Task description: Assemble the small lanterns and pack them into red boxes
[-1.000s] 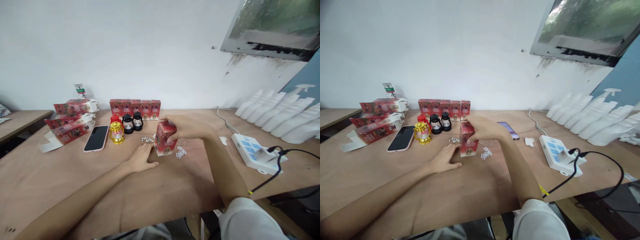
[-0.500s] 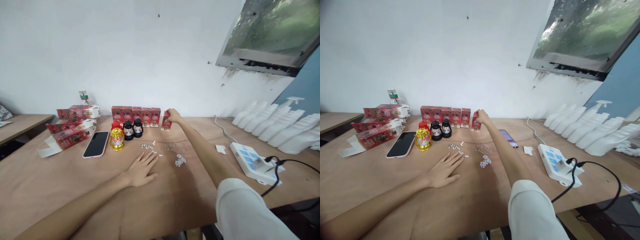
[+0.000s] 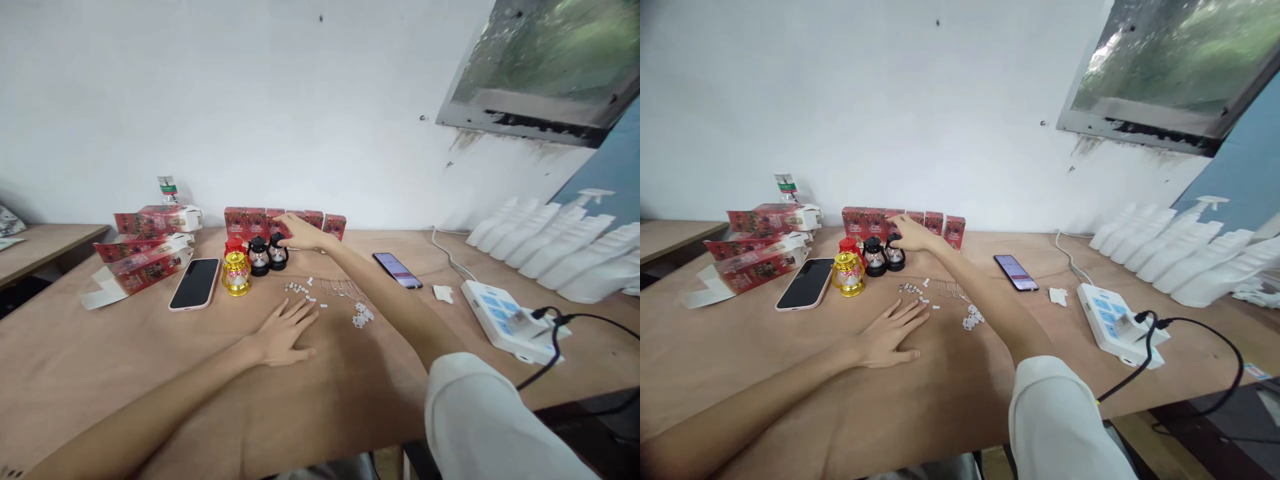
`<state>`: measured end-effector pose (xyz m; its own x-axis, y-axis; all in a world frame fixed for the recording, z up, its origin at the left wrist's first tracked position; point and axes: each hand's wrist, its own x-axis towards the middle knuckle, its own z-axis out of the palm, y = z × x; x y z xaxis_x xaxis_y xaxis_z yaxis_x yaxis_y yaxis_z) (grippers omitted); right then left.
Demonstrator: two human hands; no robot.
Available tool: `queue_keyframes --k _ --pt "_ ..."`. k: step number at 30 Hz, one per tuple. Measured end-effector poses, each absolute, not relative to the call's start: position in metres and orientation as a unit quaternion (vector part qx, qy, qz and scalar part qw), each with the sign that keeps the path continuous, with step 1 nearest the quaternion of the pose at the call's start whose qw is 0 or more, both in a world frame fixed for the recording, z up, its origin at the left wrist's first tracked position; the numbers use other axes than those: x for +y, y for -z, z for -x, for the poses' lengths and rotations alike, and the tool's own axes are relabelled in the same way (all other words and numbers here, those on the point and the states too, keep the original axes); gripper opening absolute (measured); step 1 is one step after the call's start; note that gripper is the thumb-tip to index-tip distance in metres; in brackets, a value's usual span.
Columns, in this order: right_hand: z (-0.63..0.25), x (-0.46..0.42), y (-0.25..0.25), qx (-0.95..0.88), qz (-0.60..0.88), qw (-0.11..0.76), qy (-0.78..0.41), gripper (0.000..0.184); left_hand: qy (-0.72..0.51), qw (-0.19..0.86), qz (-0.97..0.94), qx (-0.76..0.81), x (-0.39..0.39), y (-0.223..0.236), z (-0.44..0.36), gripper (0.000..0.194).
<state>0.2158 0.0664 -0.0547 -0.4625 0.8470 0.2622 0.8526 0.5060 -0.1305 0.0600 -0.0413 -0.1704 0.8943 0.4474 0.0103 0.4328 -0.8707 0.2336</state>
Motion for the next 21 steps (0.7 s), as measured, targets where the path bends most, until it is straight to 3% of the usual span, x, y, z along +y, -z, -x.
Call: queue_keyframes --k 2,8,16,21 --pt "-0.202 0.071 0.059 -0.854 0.509 0.109 0.008 0.065 -0.045 0.111 -0.969 0.217 -0.041 0.171 -0.059 0.073" --pt "-0.196 0.070 0.070 -0.817 0.570 0.077 0.026 0.046 -0.048 0.107 -0.970 0.212 -0.041 0.174 -0.056 0.074" --pt "-0.212 0.048 0.074 -0.760 0.648 0.055 -0.007 0.062 -0.057 0.114 -0.970 0.209 -0.043 0.174 -0.057 0.069" --pt "-0.231 0.035 0.082 -0.745 0.660 0.069 -0.063 0.028 -0.108 0.119 -0.963 0.215 -0.038 0.175 -0.056 0.038"
